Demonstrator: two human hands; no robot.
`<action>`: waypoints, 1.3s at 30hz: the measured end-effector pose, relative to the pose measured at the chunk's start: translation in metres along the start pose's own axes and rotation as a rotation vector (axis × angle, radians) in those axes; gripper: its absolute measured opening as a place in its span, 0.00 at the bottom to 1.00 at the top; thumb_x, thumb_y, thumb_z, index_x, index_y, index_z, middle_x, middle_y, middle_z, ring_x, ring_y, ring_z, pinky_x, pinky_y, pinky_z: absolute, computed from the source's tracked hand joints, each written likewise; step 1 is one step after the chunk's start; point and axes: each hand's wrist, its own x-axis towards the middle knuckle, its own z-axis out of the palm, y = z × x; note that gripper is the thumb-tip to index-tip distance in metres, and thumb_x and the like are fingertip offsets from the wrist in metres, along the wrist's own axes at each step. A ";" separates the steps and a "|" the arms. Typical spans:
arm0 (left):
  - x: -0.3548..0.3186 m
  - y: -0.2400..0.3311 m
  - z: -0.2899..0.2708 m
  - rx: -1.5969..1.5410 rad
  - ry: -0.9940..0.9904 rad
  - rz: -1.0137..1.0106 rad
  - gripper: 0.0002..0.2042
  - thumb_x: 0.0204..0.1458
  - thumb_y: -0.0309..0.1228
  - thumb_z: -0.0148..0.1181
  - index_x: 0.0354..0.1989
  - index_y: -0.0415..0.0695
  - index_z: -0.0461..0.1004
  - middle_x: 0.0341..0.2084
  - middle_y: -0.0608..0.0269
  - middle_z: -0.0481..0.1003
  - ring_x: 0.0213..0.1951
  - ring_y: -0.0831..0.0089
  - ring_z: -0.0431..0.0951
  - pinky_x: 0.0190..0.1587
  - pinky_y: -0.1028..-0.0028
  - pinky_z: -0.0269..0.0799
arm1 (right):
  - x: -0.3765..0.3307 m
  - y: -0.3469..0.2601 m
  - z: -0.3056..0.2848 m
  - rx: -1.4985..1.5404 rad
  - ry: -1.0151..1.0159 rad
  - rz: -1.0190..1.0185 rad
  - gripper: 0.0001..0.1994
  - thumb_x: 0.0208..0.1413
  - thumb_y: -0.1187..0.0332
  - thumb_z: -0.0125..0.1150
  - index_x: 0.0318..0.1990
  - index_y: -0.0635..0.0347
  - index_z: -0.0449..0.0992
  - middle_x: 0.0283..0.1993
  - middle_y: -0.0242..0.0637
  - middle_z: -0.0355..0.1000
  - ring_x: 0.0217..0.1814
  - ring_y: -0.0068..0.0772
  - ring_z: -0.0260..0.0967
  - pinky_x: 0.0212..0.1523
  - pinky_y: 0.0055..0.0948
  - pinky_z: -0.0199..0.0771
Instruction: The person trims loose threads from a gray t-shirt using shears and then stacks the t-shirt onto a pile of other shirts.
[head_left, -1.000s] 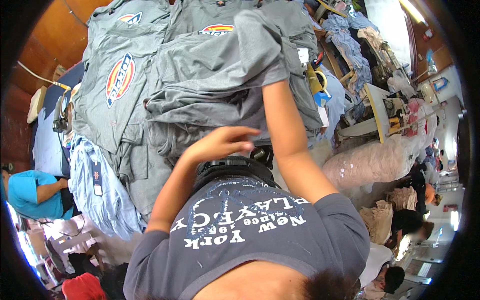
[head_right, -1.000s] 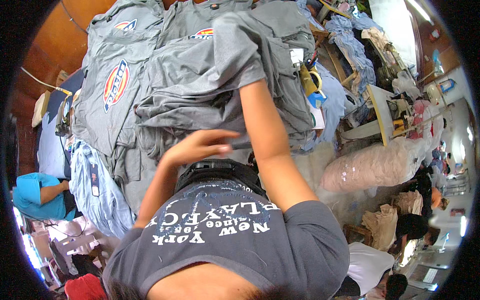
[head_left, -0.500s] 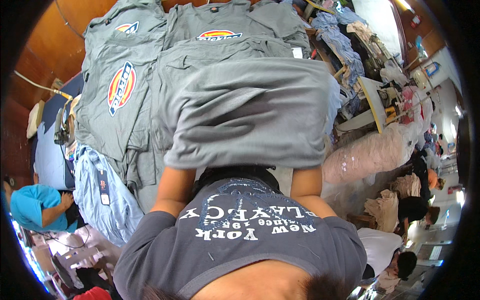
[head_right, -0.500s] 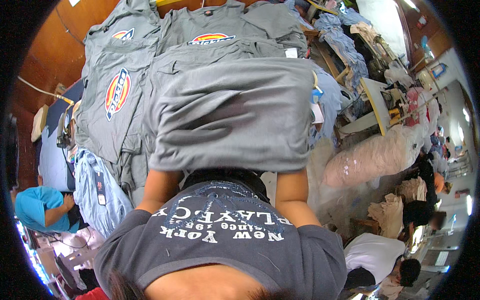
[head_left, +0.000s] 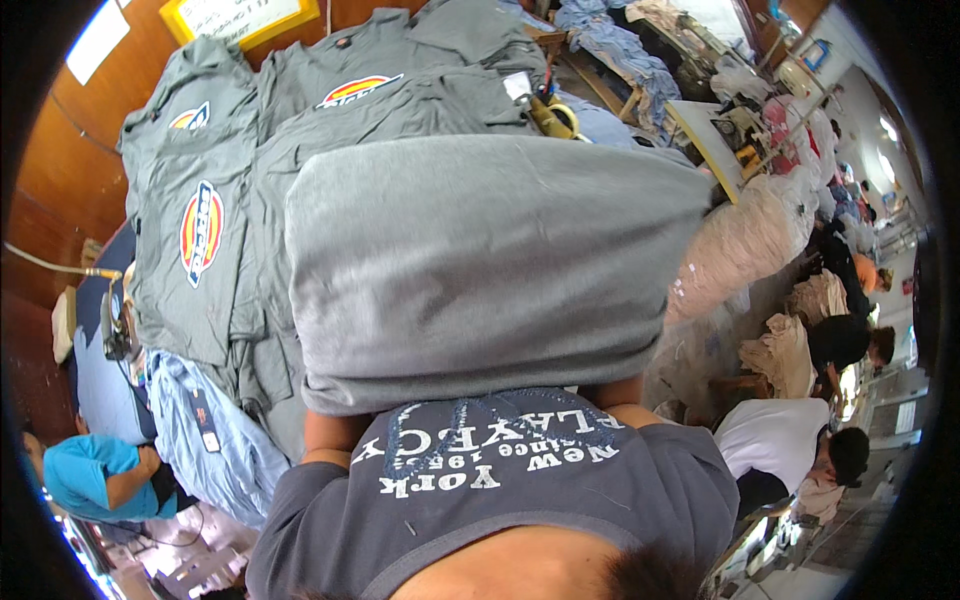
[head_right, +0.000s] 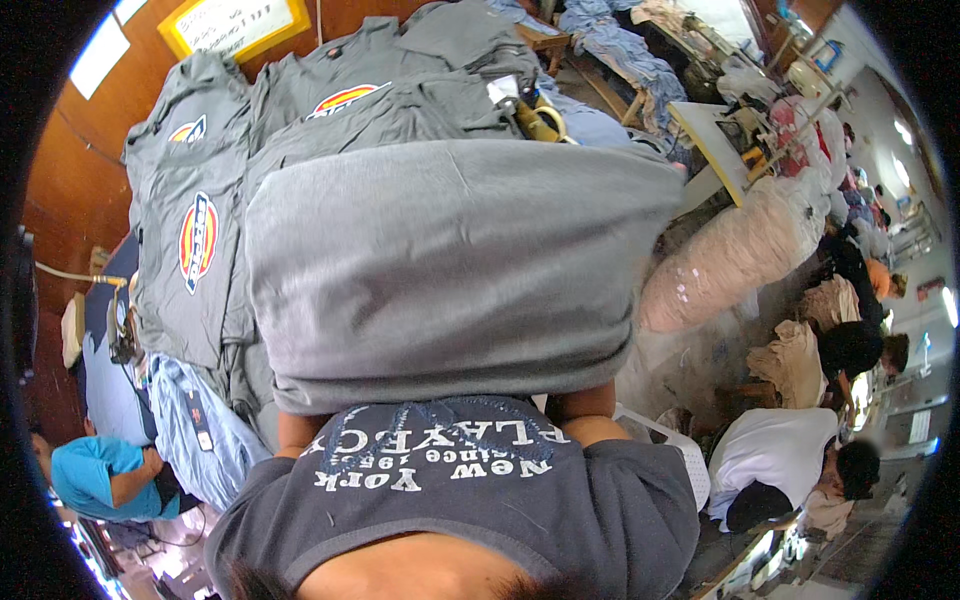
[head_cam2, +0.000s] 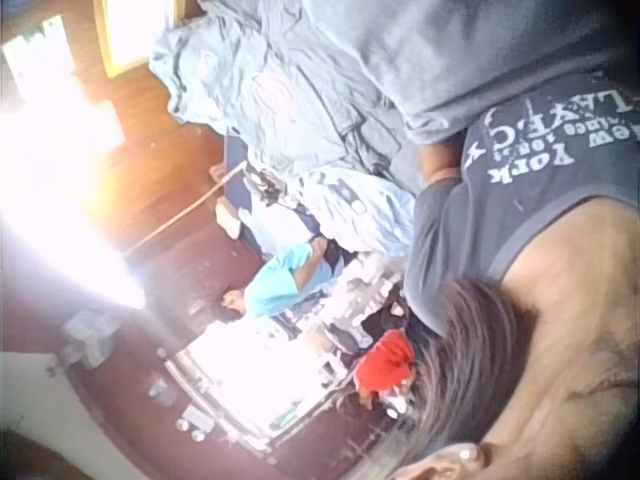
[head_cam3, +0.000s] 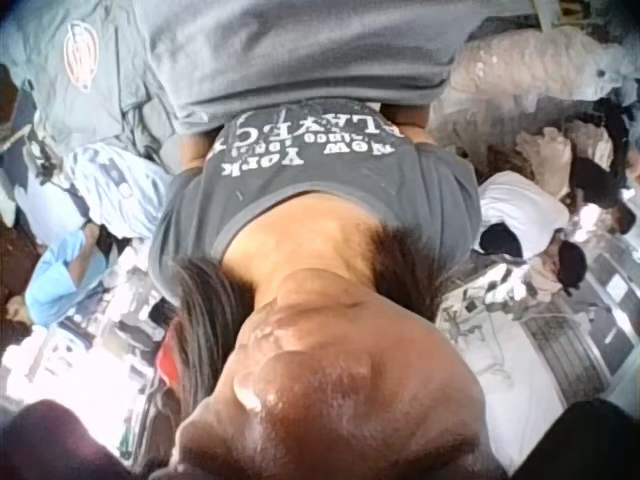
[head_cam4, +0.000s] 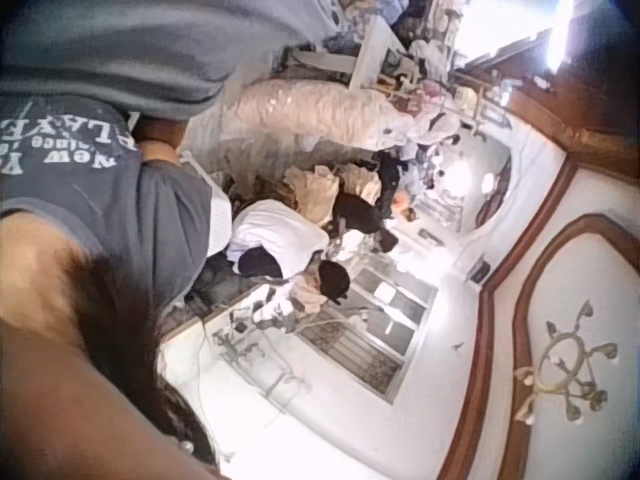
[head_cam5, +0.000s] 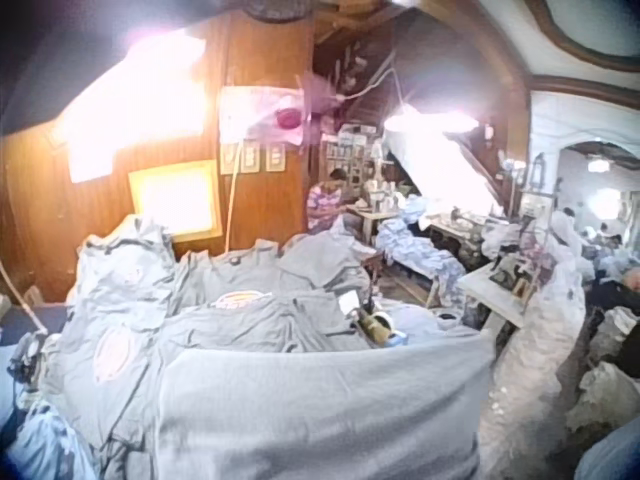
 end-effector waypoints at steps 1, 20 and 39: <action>0.007 -0.008 0.008 -0.015 0.016 -0.018 0.09 0.47 0.32 0.53 0.35 0.40 0.70 0.24 0.64 0.73 0.23 0.78 0.71 0.24 0.78 0.66 | 0.002 -0.006 -0.013 0.028 0.045 -0.025 0.09 0.42 0.65 0.54 0.30 0.59 0.71 0.30 0.44 0.67 0.38 0.40 0.65 0.40 0.33 0.64; 0.126 -0.045 0.173 -0.028 -0.667 -0.130 0.09 0.48 0.34 0.53 0.36 0.44 0.70 0.25 0.66 0.73 0.23 0.79 0.72 0.23 0.79 0.66 | -0.056 0.031 -0.112 -0.201 0.001 0.160 0.09 0.44 0.64 0.54 0.28 0.60 0.71 0.28 0.42 0.68 0.35 0.39 0.65 0.39 0.32 0.64; 0.159 -0.071 0.098 -0.318 -0.403 -0.277 0.13 0.46 0.38 0.56 0.32 0.40 0.72 0.28 0.64 0.73 0.31 0.74 0.73 0.36 0.73 0.68 | -0.018 -0.027 -0.191 0.467 0.182 0.187 0.12 0.48 0.66 0.57 0.38 0.64 0.70 0.37 0.37 0.71 0.40 0.29 0.68 0.43 0.30 0.67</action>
